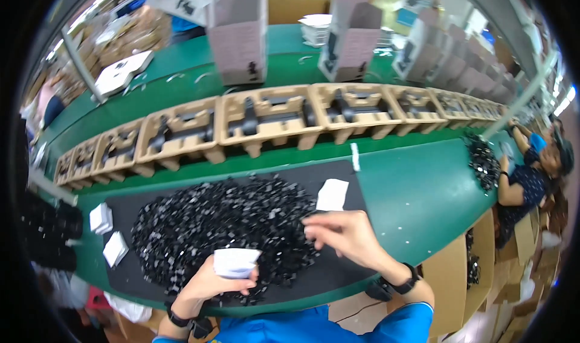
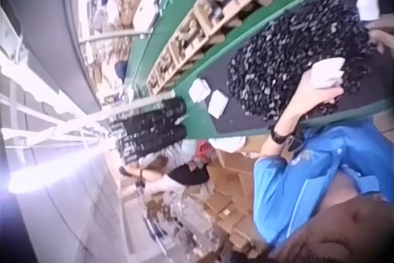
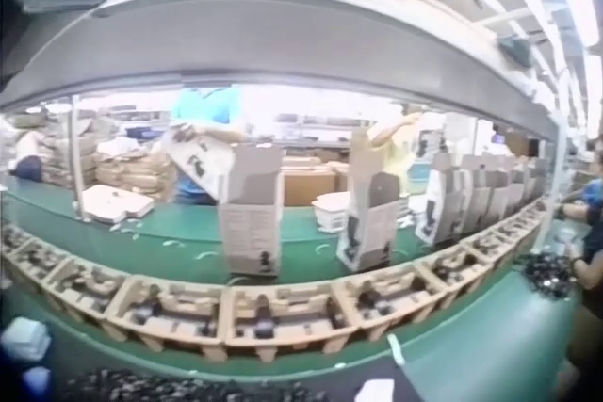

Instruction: The person folds small white papers by hand, picks up black plastic clips from a pile, and inserts a clip into each folded paper. After repeating this process several times, the person places the wrapped clips into a cardboard box.

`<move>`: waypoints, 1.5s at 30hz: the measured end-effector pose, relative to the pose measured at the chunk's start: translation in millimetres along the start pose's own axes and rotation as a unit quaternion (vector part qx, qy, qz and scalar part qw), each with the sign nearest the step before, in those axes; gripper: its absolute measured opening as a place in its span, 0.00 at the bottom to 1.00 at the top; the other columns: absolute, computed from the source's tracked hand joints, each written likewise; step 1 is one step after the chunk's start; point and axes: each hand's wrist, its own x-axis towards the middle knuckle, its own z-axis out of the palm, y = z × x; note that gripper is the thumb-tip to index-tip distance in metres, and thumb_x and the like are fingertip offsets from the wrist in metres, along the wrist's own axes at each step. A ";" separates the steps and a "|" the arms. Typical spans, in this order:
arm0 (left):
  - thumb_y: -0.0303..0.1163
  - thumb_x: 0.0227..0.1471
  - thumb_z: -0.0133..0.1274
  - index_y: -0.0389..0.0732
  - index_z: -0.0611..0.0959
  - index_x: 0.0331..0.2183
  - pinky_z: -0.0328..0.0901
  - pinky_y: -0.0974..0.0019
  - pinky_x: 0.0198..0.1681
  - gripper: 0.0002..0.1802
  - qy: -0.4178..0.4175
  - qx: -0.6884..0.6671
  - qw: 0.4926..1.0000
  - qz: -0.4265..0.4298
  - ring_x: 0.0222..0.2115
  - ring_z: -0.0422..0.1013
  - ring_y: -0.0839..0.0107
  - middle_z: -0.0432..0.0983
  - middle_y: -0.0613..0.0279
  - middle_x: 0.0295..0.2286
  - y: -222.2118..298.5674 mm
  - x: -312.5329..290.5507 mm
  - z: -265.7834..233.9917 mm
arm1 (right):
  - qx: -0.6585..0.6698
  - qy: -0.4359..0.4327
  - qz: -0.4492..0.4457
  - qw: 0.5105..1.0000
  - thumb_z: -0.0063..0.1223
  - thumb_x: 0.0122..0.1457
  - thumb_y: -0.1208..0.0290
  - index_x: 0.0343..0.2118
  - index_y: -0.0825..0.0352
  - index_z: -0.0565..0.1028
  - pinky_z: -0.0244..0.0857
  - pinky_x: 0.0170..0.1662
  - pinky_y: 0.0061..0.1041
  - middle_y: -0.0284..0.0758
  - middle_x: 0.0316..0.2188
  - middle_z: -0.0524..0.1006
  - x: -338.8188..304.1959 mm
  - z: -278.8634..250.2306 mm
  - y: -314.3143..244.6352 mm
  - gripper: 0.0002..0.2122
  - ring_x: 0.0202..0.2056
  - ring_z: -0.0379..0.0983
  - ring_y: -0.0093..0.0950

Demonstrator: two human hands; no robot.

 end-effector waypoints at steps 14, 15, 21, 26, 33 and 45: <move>0.24 0.40 0.58 0.40 0.73 0.50 0.64 0.73 0.46 0.31 -0.011 0.125 0.983 0.135 0.40 0.68 0.79 0.72 0.63 0.44 8.9 -24.9 -13.6 | -0.234 -0.095 -0.475 0.843 0.61 0.44 0.78 0.31 0.69 0.78 0.65 0.17 0.16 0.32 0.24 0.75 -12.6 80.8 -45.3 0.09 0.22 0.73 0.22; 0.24 0.40 0.58 0.40 0.73 0.50 0.64 0.73 0.46 0.31 -0.013 0.125 0.983 0.134 0.40 0.68 0.79 0.72 0.63 0.44 7.6 -24.4 -14.4 | -0.235 -0.094 -0.474 0.844 0.61 0.44 0.78 0.31 0.69 0.78 0.65 0.17 0.16 0.32 0.24 0.75 -11.1 84.4 -47.2 0.09 0.22 0.73 0.22; 0.23 0.41 0.60 0.38 0.73 0.49 0.64 0.73 0.44 0.30 -0.008 0.034 0.997 0.067 0.39 0.68 0.79 0.74 0.63 0.41 3.7 -22.9 -24.9 | -0.260 -0.060 -0.458 0.848 0.61 0.44 0.78 0.32 0.67 0.77 0.63 0.14 0.18 0.31 0.23 0.74 -1.1 97.3 -45.2 0.10 0.20 0.72 0.21; 0.23 0.41 0.60 0.37 0.72 0.49 0.64 0.73 0.45 0.30 -0.017 0.062 0.992 0.112 0.40 0.68 0.78 0.73 0.62 0.42 6.4 -23.7 -24.4 | -0.365 -0.107 -0.512 0.770 0.60 0.46 0.76 0.40 0.68 0.76 0.66 0.16 0.16 0.32 0.26 0.73 4.2 88.3 -50.7 0.15 0.22 0.72 0.19; 0.25 0.40 0.60 0.40 0.72 0.50 0.63 0.68 0.49 0.31 0.000 0.147 0.974 0.171 0.46 0.68 0.72 0.71 0.60 0.47 5.8 -27.7 -29.7 | -0.239 -0.147 -0.452 0.847 0.57 0.46 0.77 0.43 0.69 0.73 0.68 0.17 0.18 0.33 0.31 0.73 -1.0 92.8 -48.9 0.18 0.24 0.73 0.22; 0.21 0.37 0.60 0.37 0.75 0.47 0.65 0.69 0.48 0.30 -0.031 0.141 0.976 0.164 0.44 0.71 0.70 0.73 0.58 0.45 5.0 -35.9 -34.4 | -0.324 -0.282 -0.341 0.836 0.46 0.50 0.76 0.44 0.77 0.67 0.63 0.14 0.33 0.41 0.12 0.72 -13.9 104.6 -58.7 0.17 0.13 0.71 0.36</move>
